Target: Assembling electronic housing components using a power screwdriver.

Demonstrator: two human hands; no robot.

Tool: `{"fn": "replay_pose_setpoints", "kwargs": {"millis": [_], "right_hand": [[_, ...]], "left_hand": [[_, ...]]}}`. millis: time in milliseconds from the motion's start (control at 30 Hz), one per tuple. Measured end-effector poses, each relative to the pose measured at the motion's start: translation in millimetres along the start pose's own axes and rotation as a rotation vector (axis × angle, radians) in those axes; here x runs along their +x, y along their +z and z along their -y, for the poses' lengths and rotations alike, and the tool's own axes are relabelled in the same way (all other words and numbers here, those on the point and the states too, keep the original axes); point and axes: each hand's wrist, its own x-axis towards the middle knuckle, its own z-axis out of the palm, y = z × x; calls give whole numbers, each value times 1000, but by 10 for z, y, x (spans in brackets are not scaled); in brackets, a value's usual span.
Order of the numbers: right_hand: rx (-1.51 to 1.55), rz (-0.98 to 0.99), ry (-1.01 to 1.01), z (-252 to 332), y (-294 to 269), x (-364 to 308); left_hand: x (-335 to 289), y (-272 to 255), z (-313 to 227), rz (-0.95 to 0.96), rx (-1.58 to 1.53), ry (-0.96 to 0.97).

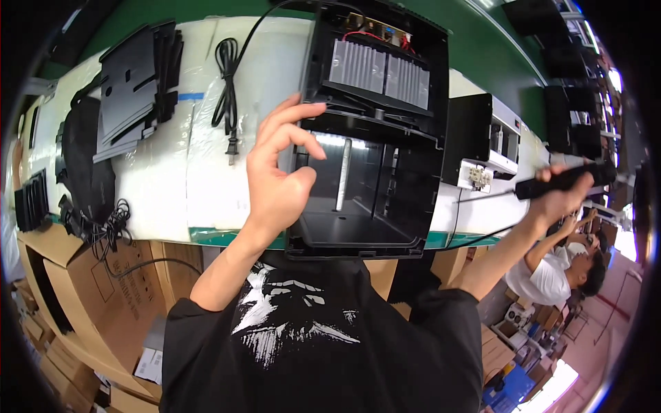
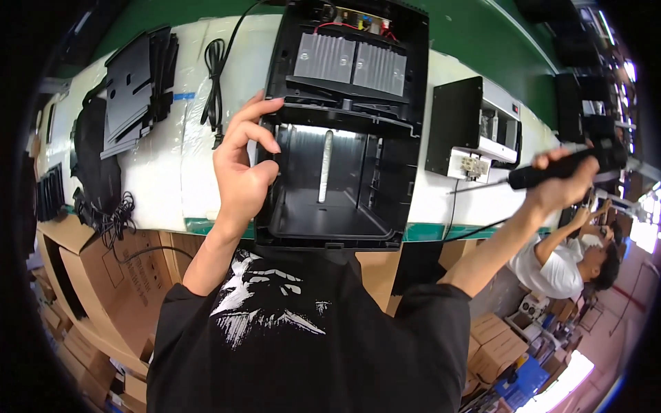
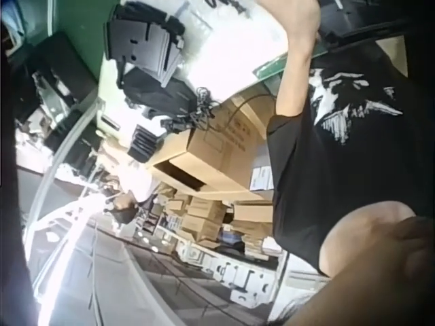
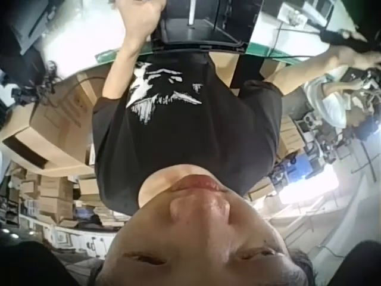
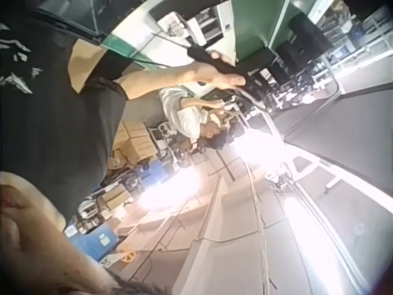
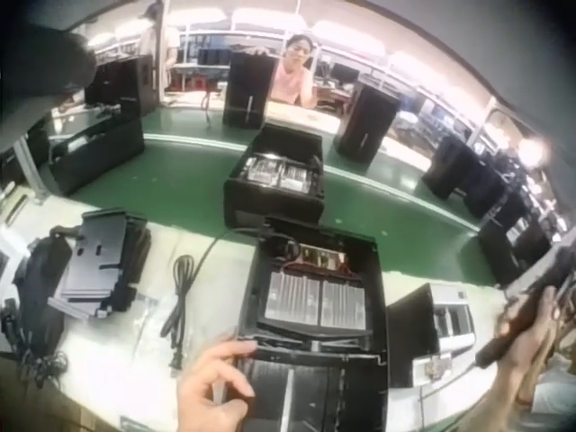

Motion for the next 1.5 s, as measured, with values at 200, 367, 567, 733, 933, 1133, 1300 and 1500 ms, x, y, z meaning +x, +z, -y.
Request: {"fn": "replay_pose_setpoints", "kwargs": {"millis": [200, 367, 567, 733, 933, 1133, 1300, 1500], "right_hand": [[367, 628, -151, 891, -674, -226], [572, 522, -342, 1417, -699, -790], [567, 552, -278, 1372, -538, -1050], [574, 616, -220, 1259, -360, -1071], [583, 606, -303, 961, 73, -1386], [447, 681, -236, 828, 11, -1468], [402, 718, -148, 847, -57, -1460], [287, 914, 200, 974, -144, -1384]], "left_hand": [[3, -39, 28, -11, -9, 0], [-3, -11, 9, -22, -47, -51], [-27, -17, 20, 30, -20, -52], [-30, 1, 20, 8, -69, -50], [-20, -8, -2, -10, -90, -102], [-13, -5, 1, -5, -36, -66], [-23, 25, -14, -24, -28, -102], [-22, 17, -12, -29, -13, -83]]}}
